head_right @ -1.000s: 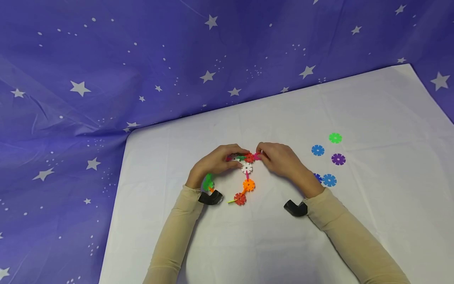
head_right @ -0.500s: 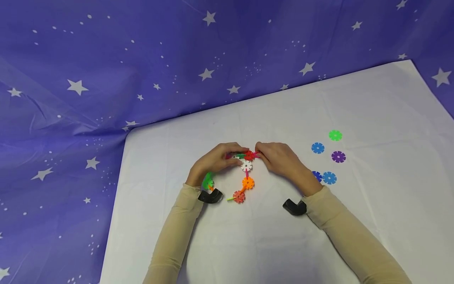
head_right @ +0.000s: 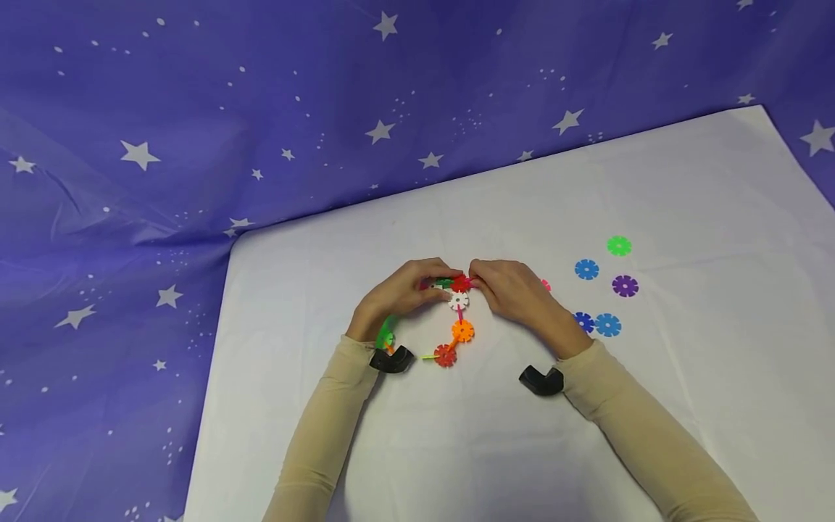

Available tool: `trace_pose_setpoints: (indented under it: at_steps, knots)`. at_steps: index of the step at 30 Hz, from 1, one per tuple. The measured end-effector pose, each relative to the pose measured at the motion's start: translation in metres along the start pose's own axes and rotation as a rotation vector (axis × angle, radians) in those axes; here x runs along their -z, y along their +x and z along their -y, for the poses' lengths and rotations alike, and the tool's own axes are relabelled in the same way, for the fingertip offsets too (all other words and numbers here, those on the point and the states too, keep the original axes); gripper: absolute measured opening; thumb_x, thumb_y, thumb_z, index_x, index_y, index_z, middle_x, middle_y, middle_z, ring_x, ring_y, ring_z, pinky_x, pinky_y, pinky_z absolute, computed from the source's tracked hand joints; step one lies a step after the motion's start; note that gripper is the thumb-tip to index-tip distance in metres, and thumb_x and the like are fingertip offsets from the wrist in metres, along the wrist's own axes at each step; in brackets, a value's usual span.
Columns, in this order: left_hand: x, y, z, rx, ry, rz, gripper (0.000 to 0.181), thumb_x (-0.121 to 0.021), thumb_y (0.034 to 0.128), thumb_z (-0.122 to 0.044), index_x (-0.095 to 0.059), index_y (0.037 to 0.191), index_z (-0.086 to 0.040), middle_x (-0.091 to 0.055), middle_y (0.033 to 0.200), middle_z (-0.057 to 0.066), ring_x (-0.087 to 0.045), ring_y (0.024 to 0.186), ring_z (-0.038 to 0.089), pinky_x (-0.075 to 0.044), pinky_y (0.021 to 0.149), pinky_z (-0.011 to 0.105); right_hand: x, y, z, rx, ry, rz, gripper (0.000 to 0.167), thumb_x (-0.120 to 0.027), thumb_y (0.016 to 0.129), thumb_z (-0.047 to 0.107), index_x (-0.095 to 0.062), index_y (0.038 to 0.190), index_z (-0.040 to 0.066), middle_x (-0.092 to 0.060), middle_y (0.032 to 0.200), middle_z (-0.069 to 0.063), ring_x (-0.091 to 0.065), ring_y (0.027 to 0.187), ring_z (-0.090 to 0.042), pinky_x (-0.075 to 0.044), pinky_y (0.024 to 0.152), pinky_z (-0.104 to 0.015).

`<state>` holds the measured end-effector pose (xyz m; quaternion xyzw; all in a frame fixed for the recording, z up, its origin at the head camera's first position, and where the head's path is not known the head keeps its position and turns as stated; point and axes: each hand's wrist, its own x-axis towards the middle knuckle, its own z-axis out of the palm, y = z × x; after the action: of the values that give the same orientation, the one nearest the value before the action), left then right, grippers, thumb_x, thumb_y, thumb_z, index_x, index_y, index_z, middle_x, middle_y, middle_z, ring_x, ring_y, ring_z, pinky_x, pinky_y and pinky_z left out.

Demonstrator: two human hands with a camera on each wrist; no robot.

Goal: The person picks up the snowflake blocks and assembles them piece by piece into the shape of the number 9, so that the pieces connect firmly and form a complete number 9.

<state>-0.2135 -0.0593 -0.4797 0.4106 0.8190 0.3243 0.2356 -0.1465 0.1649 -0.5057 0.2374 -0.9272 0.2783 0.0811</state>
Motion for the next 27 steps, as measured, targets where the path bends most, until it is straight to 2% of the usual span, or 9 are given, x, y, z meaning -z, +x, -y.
trace_pose_setpoints:
  at_steps: [6, 9, 13, 17, 23, 27]
  knots:
    - [0.000, -0.003, -0.003, -0.002, 0.014, -0.008, 0.040, -0.070, 0.0910, -0.016, -0.064, 0.130, -0.008, -0.067, 0.111, 0.003, -0.051, 0.087, 0.012, -0.041, 0.078, 0.020, -0.001, 0.001, 0.002, 0.026, 0.022, -0.019, 0.009, -0.069, 0.090, 0.008, -0.061, 0.093, 0.009, -0.065, 0.076, -0.002, -0.052, 0.062, -0.014, -0.049, 0.063, -0.030]
    - [0.001, -0.003, -0.008, 0.013, 0.066, 0.015, 0.043, -0.069, 0.0919, -0.018, -0.061, 0.133, -0.008, -0.065, 0.114, 0.004, -0.052, 0.092, 0.013, -0.043, 0.084, 0.021, 0.000, 0.002, 0.004, 0.008, 0.023, -0.002, 0.009, -0.069, 0.091, 0.010, -0.061, 0.095, 0.008, -0.065, 0.078, -0.002, -0.052, 0.063, -0.014, -0.050, 0.063, -0.031]
    - [0.008, -0.006, -0.019, 0.066, 0.179, 0.046, 0.048, -0.067, 0.0940, -0.026, -0.056, 0.139, -0.012, -0.058, 0.125, 0.006, -0.053, 0.110, 0.017, -0.043, 0.099, 0.027, 0.005, 0.003, 0.003, -0.041, 0.024, 0.027, 0.012, -0.069, 0.091, 0.014, -0.062, 0.098, 0.007, -0.065, 0.080, -0.004, -0.053, 0.066, -0.015, -0.050, 0.065, -0.032]
    - [0.018, -0.014, -0.027, 0.128, 0.242, 0.020, 0.049, -0.066, 0.0944, -0.028, -0.055, 0.140, -0.014, -0.052, 0.136, 0.006, -0.048, 0.125, 0.022, -0.037, 0.111, 0.036, 0.008, 0.003, 0.001, -0.079, 0.039, 0.048, 0.014, -0.069, 0.092, 0.015, -0.063, 0.101, 0.007, -0.065, 0.082, -0.004, -0.054, 0.069, -0.016, -0.050, 0.067, -0.034]
    - [0.025, -0.029, -0.024, 0.138, 0.229, -0.019, 0.046, -0.067, 0.0938, -0.025, -0.058, 0.136, -0.010, -0.057, 0.132, 0.007, -0.051, 0.123, 0.022, -0.038, 0.110, 0.038, 0.007, 0.001, 0.000, -0.113, 0.067, 0.096, 0.020, -0.068, 0.092, 0.016, -0.062, 0.108, 0.006, -0.066, 0.090, -0.007, -0.056, 0.076, -0.020, -0.051, 0.073, -0.038]
    - [0.022, -0.033, -0.018, 0.126, 0.223, -0.004, 0.043, -0.067, 0.0942, -0.024, -0.060, 0.134, -0.009, -0.060, 0.128, 0.008, -0.054, 0.119, 0.021, -0.040, 0.108, 0.035, 0.004, -0.002, -0.001, -0.119, 0.081, 0.094, 0.022, -0.068, 0.092, 0.015, -0.062, 0.110, 0.005, -0.067, 0.093, -0.008, -0.056, 0.078, -0.021, -0.051, 0.075, -0.039]
